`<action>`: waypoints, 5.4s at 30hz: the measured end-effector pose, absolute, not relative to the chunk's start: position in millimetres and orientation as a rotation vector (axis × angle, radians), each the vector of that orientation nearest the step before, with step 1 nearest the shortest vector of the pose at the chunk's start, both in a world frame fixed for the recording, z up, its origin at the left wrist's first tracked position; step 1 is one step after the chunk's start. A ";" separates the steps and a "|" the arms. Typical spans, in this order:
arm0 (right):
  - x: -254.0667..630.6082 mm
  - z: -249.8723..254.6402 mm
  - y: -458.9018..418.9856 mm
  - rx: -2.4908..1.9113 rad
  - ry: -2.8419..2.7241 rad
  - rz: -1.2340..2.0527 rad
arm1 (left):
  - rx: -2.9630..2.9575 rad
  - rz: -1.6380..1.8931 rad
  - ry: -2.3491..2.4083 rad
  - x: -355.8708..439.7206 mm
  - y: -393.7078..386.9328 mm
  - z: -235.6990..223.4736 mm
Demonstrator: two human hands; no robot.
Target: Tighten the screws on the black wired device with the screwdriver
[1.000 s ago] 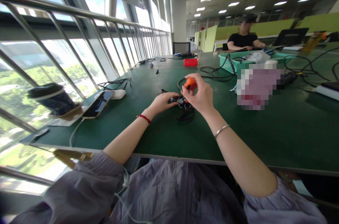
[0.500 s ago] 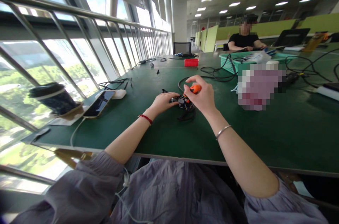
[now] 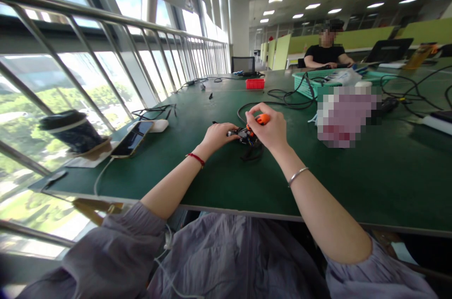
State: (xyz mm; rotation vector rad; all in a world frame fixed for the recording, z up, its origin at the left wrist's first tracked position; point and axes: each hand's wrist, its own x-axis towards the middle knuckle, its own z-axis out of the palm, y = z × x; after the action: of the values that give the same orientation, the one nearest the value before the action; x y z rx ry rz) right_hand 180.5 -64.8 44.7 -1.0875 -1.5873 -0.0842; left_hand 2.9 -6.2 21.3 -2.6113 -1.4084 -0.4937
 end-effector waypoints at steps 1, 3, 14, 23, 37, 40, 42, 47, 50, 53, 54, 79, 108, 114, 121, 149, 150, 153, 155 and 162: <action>180.4 45.1 -65.5 -1.076 -1.592 -0.082 | -2.620 -0.491 -1.420 2.8 -5.9 22.1; 180.0 45.3 -66.4 -1.046 -1.602 -0.077 | -2.630 -0.484 -1.433 2.6 -5.7 23.3; 179.2 43.6 -65.1 -1.062 -1.586 -0.070 | -2.641 -0.504 -1.413 1.4 -5.8 22.4; 179.1 42.5 -65.9 -0.935 -1.600 -0.096 | -2.679 -0.454 -1.367 -3.6 -7.7 25.9; 178.4 45.7 -71.0 -1.046 -1.628 -0.081 | -2.658 -0.481 -1.360 -1.7 -7.2 23.5; 178.7 44.2 -68.5 -0.951 -1.612 -0.119 | -2.661 -0.477 -1.365 -1.8 -8.4 24.2; 179.4 42.5 -65.8 -0.886 -1.596 -0.133 | -2.665 -0.473 -1.368 -1.8 -9.3 24.9; 180.8 41.4 -63.9 -0.966 -1.606 -0.085 | -2.660 -0.476 -1.367 -1.9 -8.9 24.3; 179.6 43.6 -67.3 -1.046 -1.604 -0.070 | -2.655 -0.476 -1.352 -2.2 -7.6 23.0; 178.1 45.1 -69.9 -1.053 -1.608 -0.065 | -2.653 -0.477 -1.348 -2.1 -7.6 22.6; 177.9 45.1 -70.0 -1.038 -1.606 -0.071 | -2.653 -0.476 -1.351 -2.0 -8.0 22.8; 177.6 44.8 -68.5 -0.973 -1.585 -0.034 | -2.621 -0.439 -1.408 1.9 -12.9 25.5; 177.8 43.8 -67.1 -1.068 -1.618 -0.062 | -2.645 -0.463 -1.336 -0.6 -11.3 23.2; 177.1 44.4 -67.8 -1.024 -1.603 -0.071 | -2.651 -0.459 -1.327 -1.2 -10.1 22.2; 179.4 40.5 -61.6 -0.951 -1.585 -0.076 | -2.653 -0.457 -1.338 -0.9 -12.1 23.9; 179.2 44.8 -66.0 -1.031 -1.596 -0.021 | -2.668 -0.460 -1.340 -0.9 -10.7 23.3; 179.1 44.4 -65.7 -1.021 -1.590 -0.030 | -2.667 -0.459 -1.346 -0.9 -10.8 23.2; 179.1 42.5 -63.6 -0.955 -1.552 -0.047 | -2.664 -0.475 -1.343 -1.2 -10.3 22.5; 179.6 41.2 -62.0 -0.933 -1.538 -0.053 | -2.663 -0.483 -1.336 -1.4 -9.8 21.9; 180.2 42.3 -64.2 -1.080 -1.555 -0.067 | -2.670 -0.470 -1.346 -0.9 -10.3 22.8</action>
State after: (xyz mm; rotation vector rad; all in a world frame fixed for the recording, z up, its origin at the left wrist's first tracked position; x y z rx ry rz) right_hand 180.2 -64.2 42.3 -1.0800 -1.5546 -0.0672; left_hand -0.9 -10.3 22.8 -2.6700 -1.3459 -0.4701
